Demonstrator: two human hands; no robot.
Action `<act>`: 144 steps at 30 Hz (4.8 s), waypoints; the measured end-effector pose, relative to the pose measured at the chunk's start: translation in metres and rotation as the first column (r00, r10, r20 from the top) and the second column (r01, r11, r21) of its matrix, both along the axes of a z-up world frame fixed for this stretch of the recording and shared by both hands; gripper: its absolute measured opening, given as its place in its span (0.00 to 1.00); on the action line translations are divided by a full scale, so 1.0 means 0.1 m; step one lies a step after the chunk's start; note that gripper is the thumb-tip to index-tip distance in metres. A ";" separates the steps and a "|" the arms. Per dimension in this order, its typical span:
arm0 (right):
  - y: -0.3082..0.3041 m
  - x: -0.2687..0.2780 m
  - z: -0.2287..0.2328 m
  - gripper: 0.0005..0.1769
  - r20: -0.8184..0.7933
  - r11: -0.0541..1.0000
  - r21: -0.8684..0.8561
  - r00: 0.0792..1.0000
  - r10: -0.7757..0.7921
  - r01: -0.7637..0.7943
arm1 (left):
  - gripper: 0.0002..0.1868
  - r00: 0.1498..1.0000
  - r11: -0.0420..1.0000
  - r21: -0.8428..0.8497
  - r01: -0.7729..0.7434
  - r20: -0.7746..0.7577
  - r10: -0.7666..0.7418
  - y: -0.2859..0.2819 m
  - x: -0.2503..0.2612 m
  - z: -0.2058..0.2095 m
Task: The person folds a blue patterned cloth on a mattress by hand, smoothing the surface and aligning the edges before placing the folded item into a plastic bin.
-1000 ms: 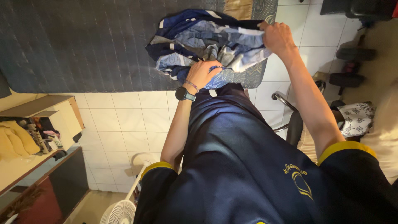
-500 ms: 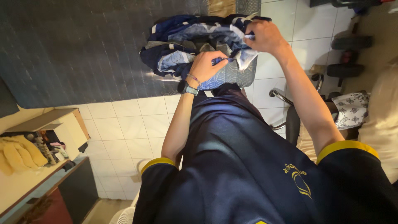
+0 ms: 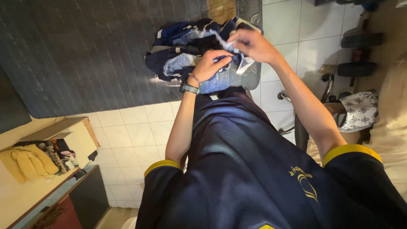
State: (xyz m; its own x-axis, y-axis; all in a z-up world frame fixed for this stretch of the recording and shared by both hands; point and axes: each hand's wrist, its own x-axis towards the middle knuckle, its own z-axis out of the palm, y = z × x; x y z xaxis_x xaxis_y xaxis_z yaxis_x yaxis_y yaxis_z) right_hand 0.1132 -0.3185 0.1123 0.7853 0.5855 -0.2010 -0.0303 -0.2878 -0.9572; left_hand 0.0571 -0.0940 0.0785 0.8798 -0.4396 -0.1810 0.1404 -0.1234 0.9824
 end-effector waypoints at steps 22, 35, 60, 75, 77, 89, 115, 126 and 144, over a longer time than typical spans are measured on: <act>-0.35 0.17 0.12 0.12 -0.267 0.996 0.084 0.964 -0.015 0.039 | 0.15 0.986 0.996 0.090 -0.011 0.169 -0.004 0.33 0.12 0.32; -0.28 0.29 0.10 0.12 -0.264 0.987 0.056 0.956 -0.129 0.149 | 0.13 0.976 0.979 0.154 -0.135 0.192 0.104 0.52 0.32 0.19; -0.33 0.56 0.13 0.08 -0.077 0.989 0.023 0.987 -0.141 0.143 | 0.12 0.957 0.958 0.249 -0.146 0.280 0.074 0.97 0.39 0.42; -0.58 0.34 -0.21 0.07 -0.048 0.942 -0.162 0.951 -0.307 0.296 | 0.06 0.960 0.975 0.213 0.066 0.253 -0.120 0.33 -0.10 0.44; -0.62 0.30 -0.21 0.05 -0.020 0.955 -0.139 0.964 -0.267 0.262 | 0.06 0.952 0.973 0.224 0.057 0.280 -0.121 0.23 -0.13 0.42; -0.12 0.08 0.32 0.11 0.119 0.989 -0.127 0.988 0.098 -0.083 | 0.14 0.974 0.920 0.364 0.141 0.115 -0.195 0.10 -0.07 0.56; -0.59 0.20 -0.09 0.15 0.575 0.921 -0.349 0.816 0.063 0.175 | 0.14 0.767 0.814 0.256 -0.521 0.559 0.315 0.93 0.07 0.34; -1.74 0.46 -0.84 0.16 0.811 0.745 -0.228 0.545 -0.211 0.627 | 0.15 0.543 0.444 0.314 -0.839 0.445 0.712 3.14 -0.64 -0.36; 0.64 -0.34 -0.91 0.13 0.249 0.766 -0.628 0.968 0.034 0.135 | 0.07 0.824 0.654 0.503 -0.566 0.304 0.479 4.83 -1.62 -1.34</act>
State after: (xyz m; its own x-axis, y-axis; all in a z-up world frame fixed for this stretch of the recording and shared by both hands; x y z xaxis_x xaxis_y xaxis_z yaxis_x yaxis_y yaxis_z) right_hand 0.0795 -0.2544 0.0218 0.8819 0.3462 -0.3201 0.1347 -0.8356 -0.5325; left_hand -0.1048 0.3890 -0.0555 0.9657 0.2399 -0.0997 0.2265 -0.5895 0.7754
